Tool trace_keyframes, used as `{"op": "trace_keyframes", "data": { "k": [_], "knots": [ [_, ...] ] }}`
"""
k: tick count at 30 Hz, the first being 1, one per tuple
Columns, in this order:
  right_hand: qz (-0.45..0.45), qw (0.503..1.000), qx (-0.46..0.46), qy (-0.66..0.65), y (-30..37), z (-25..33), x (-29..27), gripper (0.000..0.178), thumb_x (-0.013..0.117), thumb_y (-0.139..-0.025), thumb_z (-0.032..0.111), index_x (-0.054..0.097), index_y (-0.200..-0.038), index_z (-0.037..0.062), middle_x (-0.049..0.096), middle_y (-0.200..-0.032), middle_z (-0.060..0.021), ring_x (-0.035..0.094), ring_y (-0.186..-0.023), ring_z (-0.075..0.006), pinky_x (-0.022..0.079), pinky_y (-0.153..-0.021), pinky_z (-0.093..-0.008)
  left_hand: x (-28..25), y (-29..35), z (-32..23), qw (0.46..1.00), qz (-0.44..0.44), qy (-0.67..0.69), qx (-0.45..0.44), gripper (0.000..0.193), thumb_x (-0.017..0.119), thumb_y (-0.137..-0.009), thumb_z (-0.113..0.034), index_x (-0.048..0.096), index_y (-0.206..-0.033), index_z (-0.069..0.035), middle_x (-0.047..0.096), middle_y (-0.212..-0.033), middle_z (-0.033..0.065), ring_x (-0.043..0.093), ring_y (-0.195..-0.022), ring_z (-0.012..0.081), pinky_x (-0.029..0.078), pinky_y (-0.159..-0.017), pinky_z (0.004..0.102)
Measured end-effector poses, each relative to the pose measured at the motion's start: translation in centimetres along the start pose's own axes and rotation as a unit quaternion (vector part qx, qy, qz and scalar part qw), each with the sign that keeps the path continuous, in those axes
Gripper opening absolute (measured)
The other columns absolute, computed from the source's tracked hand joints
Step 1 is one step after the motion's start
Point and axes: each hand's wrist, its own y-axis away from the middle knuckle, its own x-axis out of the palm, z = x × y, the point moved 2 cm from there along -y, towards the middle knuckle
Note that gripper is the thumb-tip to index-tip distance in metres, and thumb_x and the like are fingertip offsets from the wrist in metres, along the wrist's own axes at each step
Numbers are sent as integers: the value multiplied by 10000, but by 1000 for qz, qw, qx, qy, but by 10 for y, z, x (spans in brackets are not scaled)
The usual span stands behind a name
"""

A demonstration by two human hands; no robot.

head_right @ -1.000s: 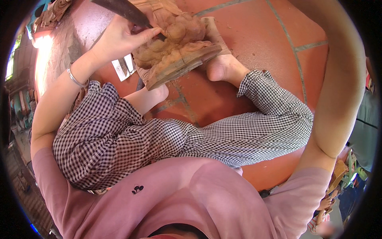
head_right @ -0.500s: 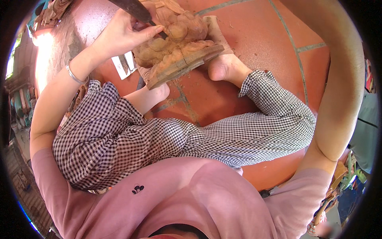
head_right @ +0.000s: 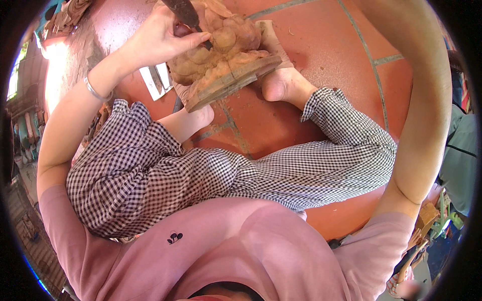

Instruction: The person carves a wooden sculpture using a chisel and mallet. They repeatedly strike the chisel to shape the wood, occasionally selecting different chisels from a nearby basket.

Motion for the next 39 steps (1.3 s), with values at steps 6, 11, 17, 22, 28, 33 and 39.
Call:
{"op": "trace_keyframes", "data": {
  "k": [6, 11, 17, 22, 28, 33, 39],
  "knots": [
    [4, 1000, -4, 3, 3, 2, 1, 532, 721, -822, 85, 533, -1314, 13, 644, -1177, -158, 631, -1068, -241, 492, -913, -330, 1, -2, -4, 997, 40, 40, -50, 167, 698, -833, -142, 651, -911, -2, 661, -857, 155, 648, -767, 270, 515, -669, 362],
    [3, 1000, -3, 12, 6, 2, -1, 537, 720, -820, 73, 530, -1319, 10, 643, -1184, -159, 629, -1073, -237, 492, -917, -330, 4, -1, 0, 998, 3, -32, 50, 151, 696, -832, -123, 650, -918, -7, 651, -868, 156, 644, -813, 271, 509, -708, 369],
    [10, 1000, -7, 24, 8, 1, -3, 545, 719, -817, 59, 527, -1324, 6, 641, -1191, -159, 628, -1080, -233, 491, -922, -329, 0, 2, 3, 996, -33, 77, 21, 174, 692, -835, -112, 633, -961, -7, 654, -899, 148, 644, -859, 275, 515, -749, 371],
    [9, 999, -7, 37, 10, 2, -8, 551, 718, -814, 48, 525, -1329, 3, 639, -1197, -159, 627, -1085, -230, 490, -926, -328, 1, 2, 1, 999, -7, 27, 26, 177, 693, -833, -105, 625, -959, -2, 651, -887, 142, 637, -814, 267, 513, -709, 376],
    [13, 999, -15, 50, 7, 6, -8, 559, 716, -811, 34, 521, -1334, 0, 637, -1205, -159, 625, -1092, -226, 489, -931, -327, 4, 3, 0, 1000, -4, 26, 18, 195, 696, -818, -95, 620, -973, -5, 637, -936, 160, 627, -877, 308, 503, -749, 397],
    [13, 998, -24, 53, 9, 13, -7, 565, 715, -809, 22, 519, -1338, -3, 635, -1211, -159, 624, -1097, -222, 488, -935, -326, 10, 2, -4, 988, -61, 5, 138, 222, 695, -809, -85, 615, -1005, -17, 606, -1006, 181, 592, -982, 334, 481, -835, 428],
    [5, 998, -36, 50, 9, 15, 0, 573, 713, -806, 9, 516, -1344, -7, 633, -1218, -160, 622, -1103, -218, 488, -940, -325, 5, 4, -1, 997, 2, -17, 70, 185, 703, -833, -77, 587, -957, -6, 634, -928, 127, 643, -848, 272, 522, -743, 361]
  ]
}}
